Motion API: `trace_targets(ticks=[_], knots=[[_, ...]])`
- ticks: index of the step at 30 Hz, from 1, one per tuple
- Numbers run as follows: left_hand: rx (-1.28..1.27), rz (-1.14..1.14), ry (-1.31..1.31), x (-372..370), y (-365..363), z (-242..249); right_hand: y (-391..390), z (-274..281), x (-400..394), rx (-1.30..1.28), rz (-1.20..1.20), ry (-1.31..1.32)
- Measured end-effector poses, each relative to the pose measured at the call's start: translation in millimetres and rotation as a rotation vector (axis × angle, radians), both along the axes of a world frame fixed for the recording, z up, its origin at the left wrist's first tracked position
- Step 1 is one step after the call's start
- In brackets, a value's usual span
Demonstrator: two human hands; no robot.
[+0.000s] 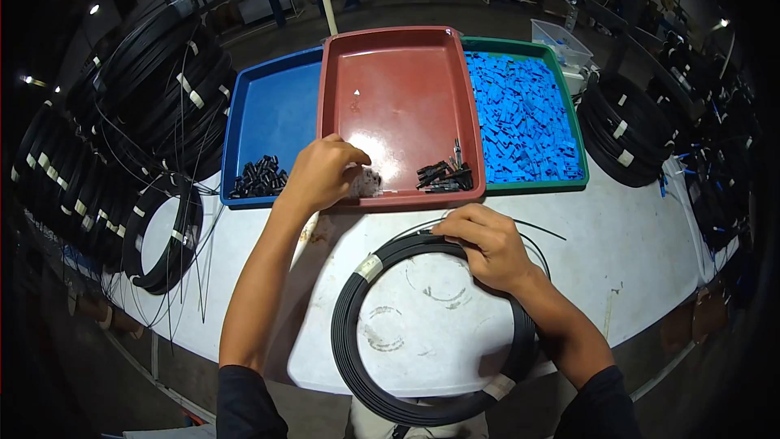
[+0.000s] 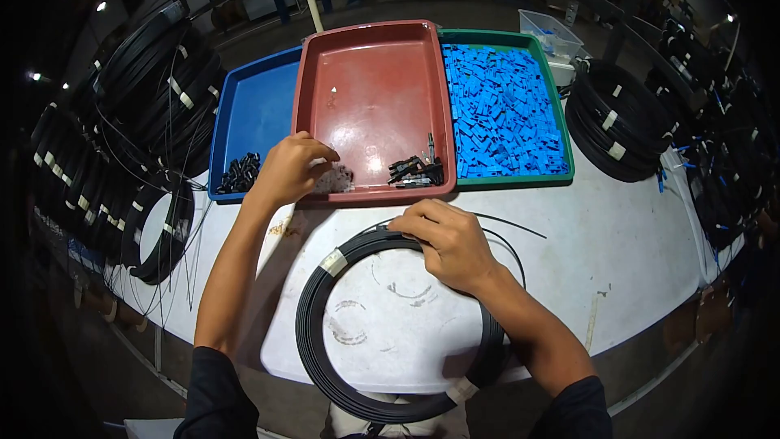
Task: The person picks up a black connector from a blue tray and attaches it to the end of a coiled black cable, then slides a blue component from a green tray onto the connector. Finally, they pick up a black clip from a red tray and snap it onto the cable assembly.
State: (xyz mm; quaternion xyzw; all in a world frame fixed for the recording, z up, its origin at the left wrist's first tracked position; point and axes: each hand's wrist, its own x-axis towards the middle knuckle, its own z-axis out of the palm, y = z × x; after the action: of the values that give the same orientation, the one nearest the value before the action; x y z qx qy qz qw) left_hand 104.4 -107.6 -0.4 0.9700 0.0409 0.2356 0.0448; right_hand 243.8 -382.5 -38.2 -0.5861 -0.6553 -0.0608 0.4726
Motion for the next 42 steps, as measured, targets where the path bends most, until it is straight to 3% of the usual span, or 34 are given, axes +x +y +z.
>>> trace_targets(ticks=[4,7,20,22,25,32,42], knots=[[0.038,0.061,0.303,21,5,1,-1,1,1,-0.036,0.011,0.020],[0.076,-0.050,0.313,31,9,-1,0,3,1,-0.056,0.018,0.034],[0.194,-0.047,0.277,14,19,1,1,4,3,-0.118,0.000,0.016],[0.079,-0.151,0.187,10,18,1,1,4,3,-0.119,0.004,0.022],[0.027,-0.213,0.265,14,13,4,0,5,2,-0.125,0.010,0.038],[-0.068,0.056,0.315,36,1,-8,-1,5,2,-0.150,0.012,0.057],[-0.117,0.121,0.316,40,-1,-7,-1,8,2,-0.182,0.036,0.077]])
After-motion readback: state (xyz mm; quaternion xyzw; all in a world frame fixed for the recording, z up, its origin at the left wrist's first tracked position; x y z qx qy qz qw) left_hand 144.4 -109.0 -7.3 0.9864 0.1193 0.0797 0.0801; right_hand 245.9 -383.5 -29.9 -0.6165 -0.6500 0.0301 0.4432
